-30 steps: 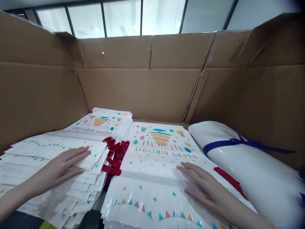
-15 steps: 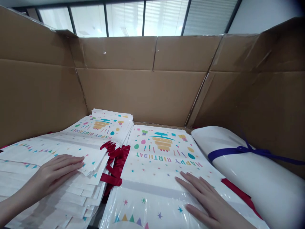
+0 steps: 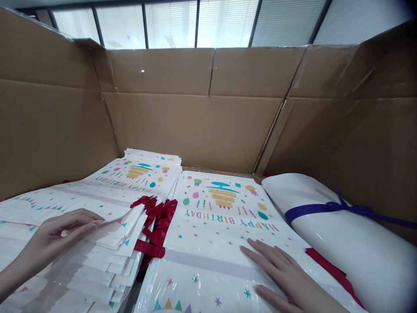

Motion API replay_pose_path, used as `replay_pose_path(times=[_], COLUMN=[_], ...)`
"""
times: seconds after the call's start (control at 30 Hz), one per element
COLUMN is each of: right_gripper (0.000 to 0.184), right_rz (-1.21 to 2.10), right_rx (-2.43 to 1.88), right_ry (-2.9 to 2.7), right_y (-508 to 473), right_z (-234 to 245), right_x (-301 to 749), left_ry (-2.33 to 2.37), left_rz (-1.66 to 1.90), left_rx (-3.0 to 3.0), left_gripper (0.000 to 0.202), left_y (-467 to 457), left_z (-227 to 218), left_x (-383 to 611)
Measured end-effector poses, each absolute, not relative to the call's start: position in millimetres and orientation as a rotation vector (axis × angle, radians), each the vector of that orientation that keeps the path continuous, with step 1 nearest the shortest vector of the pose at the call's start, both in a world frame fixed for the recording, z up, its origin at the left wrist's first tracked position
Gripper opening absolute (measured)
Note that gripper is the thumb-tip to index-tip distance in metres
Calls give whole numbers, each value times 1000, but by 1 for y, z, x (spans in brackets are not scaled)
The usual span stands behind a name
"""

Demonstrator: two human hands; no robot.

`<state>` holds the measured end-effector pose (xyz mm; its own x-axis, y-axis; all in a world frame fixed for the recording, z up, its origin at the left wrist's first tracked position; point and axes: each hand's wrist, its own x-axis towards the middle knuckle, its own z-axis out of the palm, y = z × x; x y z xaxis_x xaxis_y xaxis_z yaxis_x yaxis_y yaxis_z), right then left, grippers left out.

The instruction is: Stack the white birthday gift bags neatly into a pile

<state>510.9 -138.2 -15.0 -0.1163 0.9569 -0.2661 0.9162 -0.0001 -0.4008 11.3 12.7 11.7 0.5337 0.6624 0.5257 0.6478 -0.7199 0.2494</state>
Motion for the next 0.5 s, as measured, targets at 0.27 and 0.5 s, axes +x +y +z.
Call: replay_pose_path(times=[0.27, 0.5], right_gripper=[47, 63], right_rz=[767, 1822], right_rx=[-1694, -1283], right_ry=[-1886, -1067], right_y=[-114, -79], right_z=[2, 3], right_x=[477, 395], left_ry=[1129, 679], left_rz=[1069, 1143], left_rx=[2768, 2858], left_gripper=[15, 12], left_y=[-18, -60], left_z=[29, 17], left_x=[56, 126])
